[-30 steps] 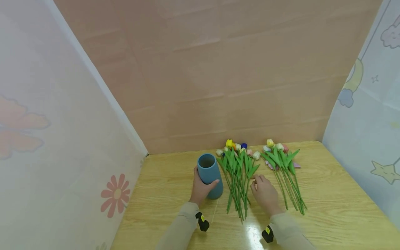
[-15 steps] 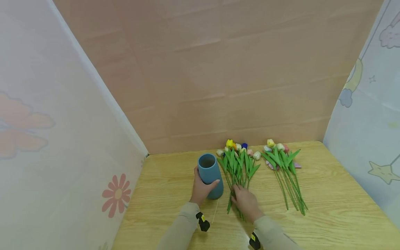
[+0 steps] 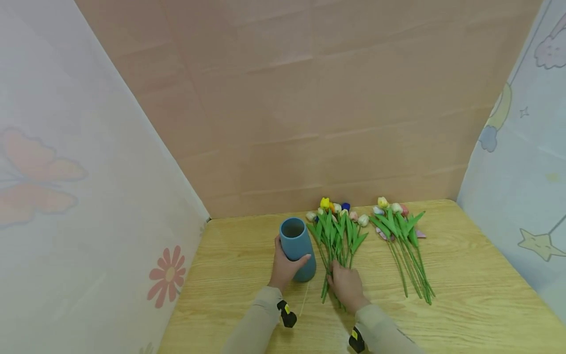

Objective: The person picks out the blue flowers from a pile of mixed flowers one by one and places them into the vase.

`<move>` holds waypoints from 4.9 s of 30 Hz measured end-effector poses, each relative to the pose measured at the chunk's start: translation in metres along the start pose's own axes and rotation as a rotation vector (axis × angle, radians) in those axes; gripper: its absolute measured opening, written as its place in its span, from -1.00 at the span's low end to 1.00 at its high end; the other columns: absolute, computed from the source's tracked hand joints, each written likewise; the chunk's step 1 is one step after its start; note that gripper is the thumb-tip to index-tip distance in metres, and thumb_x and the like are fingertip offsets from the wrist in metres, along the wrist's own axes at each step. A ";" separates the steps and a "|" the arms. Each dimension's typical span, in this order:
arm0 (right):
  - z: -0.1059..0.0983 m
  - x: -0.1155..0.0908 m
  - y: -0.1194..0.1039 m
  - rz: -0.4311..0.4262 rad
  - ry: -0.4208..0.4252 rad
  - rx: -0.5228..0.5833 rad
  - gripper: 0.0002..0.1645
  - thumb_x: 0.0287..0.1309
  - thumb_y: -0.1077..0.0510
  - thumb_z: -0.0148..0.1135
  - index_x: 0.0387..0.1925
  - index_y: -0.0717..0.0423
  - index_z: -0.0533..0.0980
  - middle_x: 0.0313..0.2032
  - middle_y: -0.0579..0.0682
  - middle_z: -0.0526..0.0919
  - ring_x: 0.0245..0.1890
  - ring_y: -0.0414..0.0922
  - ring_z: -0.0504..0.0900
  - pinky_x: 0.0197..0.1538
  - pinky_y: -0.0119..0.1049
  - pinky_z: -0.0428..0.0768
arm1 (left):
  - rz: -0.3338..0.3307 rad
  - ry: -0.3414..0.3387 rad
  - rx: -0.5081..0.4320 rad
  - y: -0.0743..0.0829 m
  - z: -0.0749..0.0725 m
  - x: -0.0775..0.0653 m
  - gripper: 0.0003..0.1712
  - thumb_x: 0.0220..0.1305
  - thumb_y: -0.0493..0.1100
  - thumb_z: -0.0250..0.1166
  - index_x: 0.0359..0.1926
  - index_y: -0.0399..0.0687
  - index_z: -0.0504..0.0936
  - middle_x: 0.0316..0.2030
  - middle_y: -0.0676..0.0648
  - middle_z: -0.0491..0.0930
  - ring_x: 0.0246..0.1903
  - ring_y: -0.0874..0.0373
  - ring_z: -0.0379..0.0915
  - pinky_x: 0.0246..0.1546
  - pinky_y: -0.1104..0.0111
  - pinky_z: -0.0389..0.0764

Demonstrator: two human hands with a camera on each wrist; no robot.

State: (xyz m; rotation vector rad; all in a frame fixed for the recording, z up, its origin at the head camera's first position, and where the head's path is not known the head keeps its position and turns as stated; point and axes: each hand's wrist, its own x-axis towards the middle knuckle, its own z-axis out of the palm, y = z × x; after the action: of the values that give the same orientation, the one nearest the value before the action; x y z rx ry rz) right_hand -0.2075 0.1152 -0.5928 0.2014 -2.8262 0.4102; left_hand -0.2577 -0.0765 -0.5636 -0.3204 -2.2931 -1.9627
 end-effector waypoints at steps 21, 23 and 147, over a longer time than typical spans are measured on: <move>-0.039 0.012 0.000 0.188 -0.113 0.276 -0.63 0.34 0.09 0.12 0.13 0.10 0.47 -0.79 -0.16 0.34 -0.85 -0.25 0.21 -0.78 -0.42 0.14 | 0.002 -0.001 -0.001 0.002 -0.001 0.000 0.07 0.01 0.05 0.52 0.41 0.34 0.02 0.28 -0.01 0.29 0.24 -0.07 0.31 0.16 -0.14 0.39; -0.044 0.013 0.003 0.186 -0.106 0.301 -0.63 0.34 0.08 0.12 0.13 0.07 0.48 -0.74 -0.19 0.39 -0.84 -0.25 0.23 -0.77 -0.40 0.17 | -0.001 -0.001 -0.002 0.001 -0.001 -0.001 0.07 0.02 0.05 0.52 0.41 0.34 0.01 0.29 -0.01 0.29 0.24 -0.07 0.32 0.16 -0.14 0.39; -0.008 0.010 0.008 0.195 -0.139 0.105 -0.68 0.09 0.15 0.40 -0.20 0.17 0.47 -0.34 0.07 0.59 -0.58 -0.07 0.57 -0.66 -0.21 0.49 | -0.005 -0.025 -0.015 0.006 -0.002 -0.002 0.07 0.05 0.02 0.50 0.43 0.30 -0.02 0.31 -0.04 0.25 0.27 -0.10 0.27 0.17 -0.15 0.35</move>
State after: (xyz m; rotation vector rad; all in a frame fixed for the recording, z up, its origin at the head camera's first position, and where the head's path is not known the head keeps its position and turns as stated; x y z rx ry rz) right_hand -0.2165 0.1247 -0.5847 -0.0269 -2.9743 0.6091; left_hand -0.2544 -0.0781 -0.5579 -0.3431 -2.2975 -1.9898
